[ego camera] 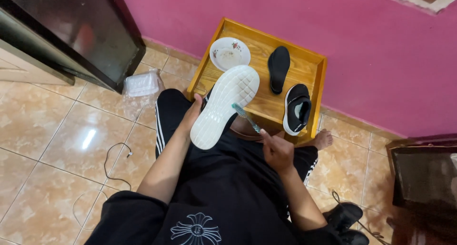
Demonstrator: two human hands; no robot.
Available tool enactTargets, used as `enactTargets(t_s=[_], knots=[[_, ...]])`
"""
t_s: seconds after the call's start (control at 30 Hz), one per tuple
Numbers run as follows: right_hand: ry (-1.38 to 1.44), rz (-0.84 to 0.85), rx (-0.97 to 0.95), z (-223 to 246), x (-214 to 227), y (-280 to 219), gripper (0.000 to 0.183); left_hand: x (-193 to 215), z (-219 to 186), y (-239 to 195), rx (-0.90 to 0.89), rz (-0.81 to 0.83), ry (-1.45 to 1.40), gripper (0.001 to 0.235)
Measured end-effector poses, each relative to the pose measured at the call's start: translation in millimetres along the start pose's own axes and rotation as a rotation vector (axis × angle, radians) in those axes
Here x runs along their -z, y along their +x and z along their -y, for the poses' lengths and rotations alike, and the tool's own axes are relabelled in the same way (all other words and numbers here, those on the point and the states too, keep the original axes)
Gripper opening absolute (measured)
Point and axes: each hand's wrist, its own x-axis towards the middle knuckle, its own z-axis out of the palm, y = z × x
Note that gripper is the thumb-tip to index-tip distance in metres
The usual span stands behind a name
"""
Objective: The person sits on the floor and scrubs the white sole of a black sneaker using a toothbrush. They repeatedly dip the toothbrush into a small bowl of liquid on a wooden tray to wet the bristles before scrubbing the shoe's bottom surface.
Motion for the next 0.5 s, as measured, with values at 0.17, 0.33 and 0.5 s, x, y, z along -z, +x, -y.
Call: enactTargets(t_s=[0.17,0.33,0.5], knots=[[0.116,0.009,-0.043,17,-9,-5,0.01,-19,-13,12,0.07,-0.064,-0.026,0.082],[0.173,-0.061,-0.127,25,-5,0,0.031,-34,-24,-8,0.207,-0.183,-0.067,0.08],[0.081,-0.015,-0.174,71,14,44,0.025,-40,-6,-7,-0.075,-0.178,0.2,0.092]])
